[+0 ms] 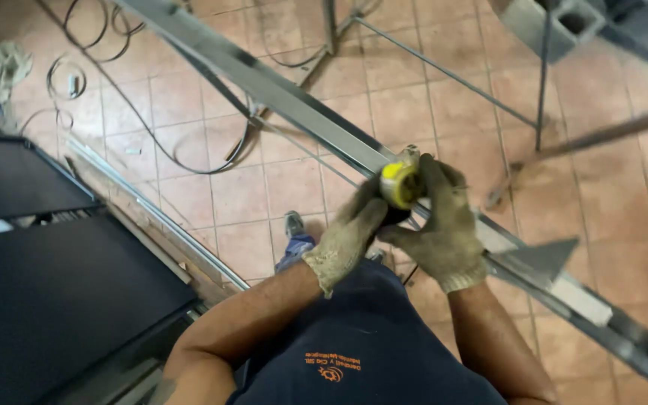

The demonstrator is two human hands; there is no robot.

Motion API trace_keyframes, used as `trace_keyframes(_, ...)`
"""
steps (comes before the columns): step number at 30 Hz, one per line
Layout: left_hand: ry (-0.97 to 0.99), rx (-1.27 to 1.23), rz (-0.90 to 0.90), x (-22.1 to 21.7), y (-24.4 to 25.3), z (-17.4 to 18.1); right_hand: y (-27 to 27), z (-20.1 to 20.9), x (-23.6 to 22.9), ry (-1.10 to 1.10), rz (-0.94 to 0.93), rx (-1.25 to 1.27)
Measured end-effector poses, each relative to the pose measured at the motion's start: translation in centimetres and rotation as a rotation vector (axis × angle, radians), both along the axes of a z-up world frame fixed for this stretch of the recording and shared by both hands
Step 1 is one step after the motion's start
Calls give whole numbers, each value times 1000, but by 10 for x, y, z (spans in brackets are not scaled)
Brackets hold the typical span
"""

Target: Measure and mark metal beams using a tape measure, speed square, and marker for fabrication.

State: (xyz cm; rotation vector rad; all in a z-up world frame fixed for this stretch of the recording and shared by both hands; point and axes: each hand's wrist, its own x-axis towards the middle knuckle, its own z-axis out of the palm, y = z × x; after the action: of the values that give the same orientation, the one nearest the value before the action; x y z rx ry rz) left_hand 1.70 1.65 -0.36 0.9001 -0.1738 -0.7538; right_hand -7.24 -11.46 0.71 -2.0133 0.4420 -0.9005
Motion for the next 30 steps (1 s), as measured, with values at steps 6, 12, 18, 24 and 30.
trace_keyframes(6, -171, 201, -113, 97, 54, -5, 25, 4, 73, 144, 164, -181)
trace_keyframes(12, -292, 580, -258, 207, 107, 2, 73, -25, 160, 285, 245, -550)
trace_keyframes(18, -568, 854, -583, 284, 138, 46, 109, -21, 222, 496, 539, 648)
trace_keyframes(24, -531, 942, -484, 354, 132, 47, 94, 14, 290, 892, 333, 747)
trace_keyframes(30, -61, 647, -41, 429, 146, 92, 38, -59, 310, 1031, 170, 1007)
